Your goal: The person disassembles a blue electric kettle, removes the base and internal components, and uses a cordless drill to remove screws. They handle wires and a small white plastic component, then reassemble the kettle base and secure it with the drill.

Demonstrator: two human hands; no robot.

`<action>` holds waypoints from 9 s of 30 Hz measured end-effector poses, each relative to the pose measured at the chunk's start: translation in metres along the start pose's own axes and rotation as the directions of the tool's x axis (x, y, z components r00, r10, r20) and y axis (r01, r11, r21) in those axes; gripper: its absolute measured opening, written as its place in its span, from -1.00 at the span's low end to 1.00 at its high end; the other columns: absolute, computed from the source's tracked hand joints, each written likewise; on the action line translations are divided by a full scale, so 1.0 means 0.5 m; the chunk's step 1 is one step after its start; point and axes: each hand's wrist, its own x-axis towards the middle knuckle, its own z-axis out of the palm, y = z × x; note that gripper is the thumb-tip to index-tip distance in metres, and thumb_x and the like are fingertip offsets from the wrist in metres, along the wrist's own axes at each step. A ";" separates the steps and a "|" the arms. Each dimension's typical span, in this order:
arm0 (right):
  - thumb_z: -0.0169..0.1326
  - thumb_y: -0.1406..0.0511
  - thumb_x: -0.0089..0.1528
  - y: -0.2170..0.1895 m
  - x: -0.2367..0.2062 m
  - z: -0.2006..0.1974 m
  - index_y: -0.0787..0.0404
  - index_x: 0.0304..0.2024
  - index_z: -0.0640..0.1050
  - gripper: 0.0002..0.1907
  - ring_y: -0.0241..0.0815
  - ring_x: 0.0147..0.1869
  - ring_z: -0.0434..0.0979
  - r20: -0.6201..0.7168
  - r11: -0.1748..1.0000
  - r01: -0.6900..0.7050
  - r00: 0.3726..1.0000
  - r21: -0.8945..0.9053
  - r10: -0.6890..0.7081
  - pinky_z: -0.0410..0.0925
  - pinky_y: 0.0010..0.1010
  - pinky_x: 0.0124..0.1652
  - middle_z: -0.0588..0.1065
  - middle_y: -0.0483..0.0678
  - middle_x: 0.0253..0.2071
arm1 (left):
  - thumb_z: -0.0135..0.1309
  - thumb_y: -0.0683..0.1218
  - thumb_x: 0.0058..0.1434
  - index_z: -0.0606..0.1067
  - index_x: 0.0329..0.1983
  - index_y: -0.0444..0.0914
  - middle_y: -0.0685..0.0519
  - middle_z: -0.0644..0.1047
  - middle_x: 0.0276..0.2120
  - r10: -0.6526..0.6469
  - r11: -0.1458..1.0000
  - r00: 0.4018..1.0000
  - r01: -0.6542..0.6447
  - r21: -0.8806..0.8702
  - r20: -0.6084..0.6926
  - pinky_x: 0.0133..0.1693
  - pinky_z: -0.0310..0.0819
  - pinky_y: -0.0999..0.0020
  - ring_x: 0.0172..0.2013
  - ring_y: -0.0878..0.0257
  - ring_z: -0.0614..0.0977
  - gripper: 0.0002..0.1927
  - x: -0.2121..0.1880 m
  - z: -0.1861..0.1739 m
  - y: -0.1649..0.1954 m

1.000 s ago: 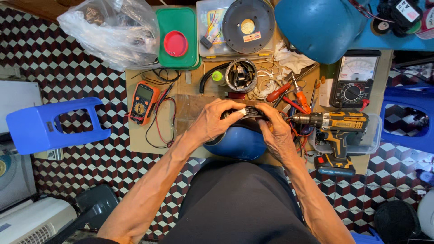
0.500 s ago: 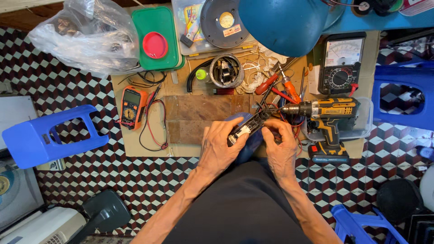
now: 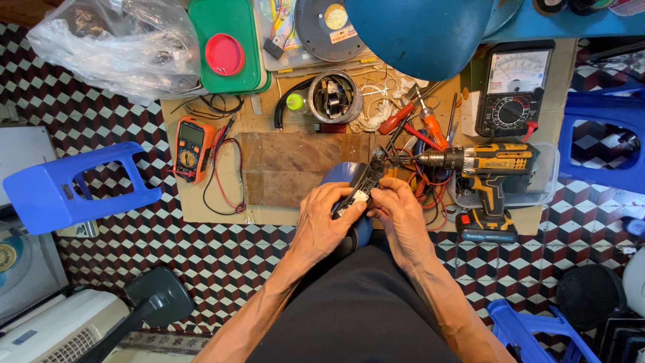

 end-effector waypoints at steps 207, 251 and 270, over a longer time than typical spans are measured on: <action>0.19 0.46 0.14 0.035 0.115 -0.030 0.20 -0.13 0.38 -0.69 -0.22 -0.23 0.52 0.205 0.974 -0.193 0.955 -0.116 0.214 0.44 -0.41 -0.23 0.47 -0.04 -0.22 | -0.08 -0.07 0.33 0.56 0.05 -0.29 -0.06 0.65 -0.04 0.047 0.972 0.986 -0.009 -0.234 0.157 0.11 0.41 0.20 0.02 0.05 0.61 -0.66 -0.034 -0.060 -0.105; 0.26 0.44 0.14 0.031 0.087 0.044 0.17 -0.35 0.41 -0.76 -0.31 -0.34 0.54 0.200 0.985 -0.096 0.972 -0.144 0.124 0.50 -0.43 -0.25 0.51 -0.10 -0.38 | -0.07 0.03 0.36 0.46 0.25 -0.33 -0.17 0.61 0.03 -0.087 0.949 0.987 0.123 -0.289 0.134 0.19 0.36 0.19 0.07 0.08 0.63 -0.51 -0.005 -0.118 -0.067; 0.25 0.43 0.13 0.017 0.064 0.097 0.22 -0.37 0.41 -0.78 -0.28 -0.35 0.58 0.241 0.974 -0.109 0.958 -0.197 0.156 0.50 -0.52 -0.30 0.54 -0.05 -0.37 | 0.14 -0.09 0.30 0.49 0.17 -0.30 -0.02 0.62 -0.02 -0.161 0.830 0.986 0.157 -0.535 0.040 0.10 0.50 0.35 0.04 0.25 0.63 -0.61 -0.041 -0.101 -0.079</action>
